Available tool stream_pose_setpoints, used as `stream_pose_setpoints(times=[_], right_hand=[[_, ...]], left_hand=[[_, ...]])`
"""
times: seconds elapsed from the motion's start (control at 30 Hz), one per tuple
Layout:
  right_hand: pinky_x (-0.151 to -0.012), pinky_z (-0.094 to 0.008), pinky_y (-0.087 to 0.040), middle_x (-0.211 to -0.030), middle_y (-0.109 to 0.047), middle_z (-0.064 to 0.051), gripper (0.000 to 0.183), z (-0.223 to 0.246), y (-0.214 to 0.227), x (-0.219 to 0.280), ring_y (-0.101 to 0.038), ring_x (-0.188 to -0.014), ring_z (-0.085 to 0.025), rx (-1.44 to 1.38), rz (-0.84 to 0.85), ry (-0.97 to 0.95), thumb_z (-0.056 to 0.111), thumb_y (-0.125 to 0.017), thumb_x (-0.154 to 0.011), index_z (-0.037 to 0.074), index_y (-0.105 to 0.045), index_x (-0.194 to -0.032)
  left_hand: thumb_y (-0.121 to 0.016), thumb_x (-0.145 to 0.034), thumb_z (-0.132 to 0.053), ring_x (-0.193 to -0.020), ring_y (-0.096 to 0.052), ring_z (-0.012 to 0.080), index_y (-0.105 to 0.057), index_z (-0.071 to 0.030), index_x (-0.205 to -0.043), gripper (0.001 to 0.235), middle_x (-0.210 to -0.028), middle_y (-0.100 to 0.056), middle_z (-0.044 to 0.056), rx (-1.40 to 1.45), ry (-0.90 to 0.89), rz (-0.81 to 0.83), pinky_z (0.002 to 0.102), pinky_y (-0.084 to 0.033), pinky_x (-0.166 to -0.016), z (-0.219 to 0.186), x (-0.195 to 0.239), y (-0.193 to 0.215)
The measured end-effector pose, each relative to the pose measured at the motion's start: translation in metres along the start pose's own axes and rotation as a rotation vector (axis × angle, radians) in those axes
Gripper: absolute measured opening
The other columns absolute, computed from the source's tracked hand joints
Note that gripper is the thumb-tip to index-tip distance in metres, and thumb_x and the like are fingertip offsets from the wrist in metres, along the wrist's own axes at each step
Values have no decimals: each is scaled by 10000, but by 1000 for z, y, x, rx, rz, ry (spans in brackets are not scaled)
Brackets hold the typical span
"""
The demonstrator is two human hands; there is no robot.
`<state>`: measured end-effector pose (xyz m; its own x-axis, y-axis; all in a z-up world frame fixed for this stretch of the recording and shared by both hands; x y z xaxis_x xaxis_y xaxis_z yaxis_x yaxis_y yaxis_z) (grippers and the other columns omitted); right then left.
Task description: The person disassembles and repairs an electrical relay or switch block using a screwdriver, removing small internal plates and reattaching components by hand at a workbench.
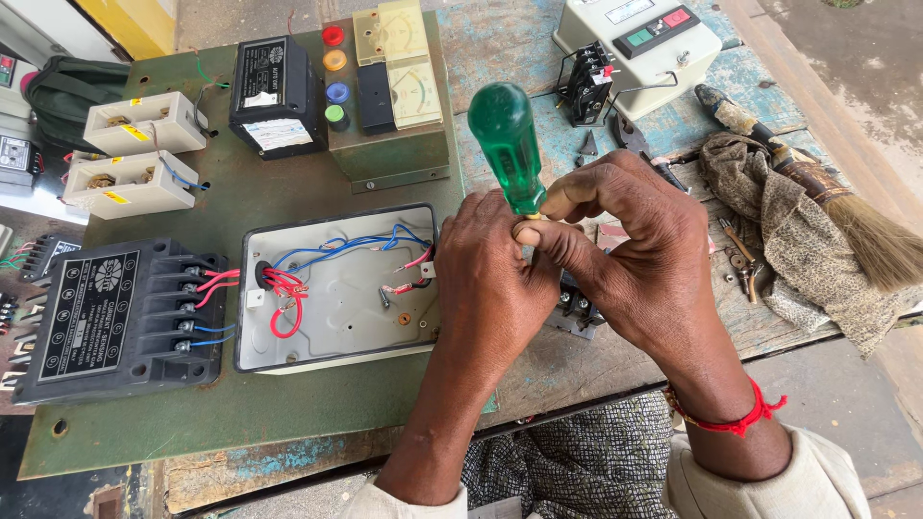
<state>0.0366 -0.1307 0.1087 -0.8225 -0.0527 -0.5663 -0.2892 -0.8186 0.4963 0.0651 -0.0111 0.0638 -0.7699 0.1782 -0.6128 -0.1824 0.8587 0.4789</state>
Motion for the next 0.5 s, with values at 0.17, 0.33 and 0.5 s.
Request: stream_pose_setpoints(times=[0.17, 0.33, 0.5], right_hand=[[-761, -310, -527, -951, -690, -73, 198, -1, 1, 2, -669, -857, -173, 82, -1, 13, 158, -805, -944, 19, -693, -1029], [-762, -327, -523, -946, -682, -82, 156, -6, 1, 2, -670, -858, -203, 90, 19, 8, 155, -723, -1013, 13, -697, -1072], [-746, -313, -536, -961, -689, -80, 173, -4, 5, 3, -696, -875, -176, 80, -16, 11, 178, -685, -1050, 15, -690, -1109]], left_hand=[[-715, -848, -89, -946, -630, 362, -623, -23, -951, 153, -921, -626, 136, 17, -35, 33, 512, -467, -794, -5, -2, 2], [-630, -922, -29, -999, -653, 375, -636, -6, -1025, 105, -999, -678, 158, 185, -5, 90, 511, -498, -863, -6, -2, -1], [-643, -983, -65, -903, -692, 344, -652, 3, -976, 69, -911, -683, 159, 258, 74, 154, 475, -526, -807, -4, -2, -3]])
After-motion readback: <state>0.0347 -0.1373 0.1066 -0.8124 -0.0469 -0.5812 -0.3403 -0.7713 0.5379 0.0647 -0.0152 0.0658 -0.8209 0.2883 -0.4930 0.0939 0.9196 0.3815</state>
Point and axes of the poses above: each hand's wrist, its own x-axis away from the middle knuckle, its own y-axis out of the back of the hand, z = x × y, the point moved 8 cm from there along -x, towards the middle knuckle
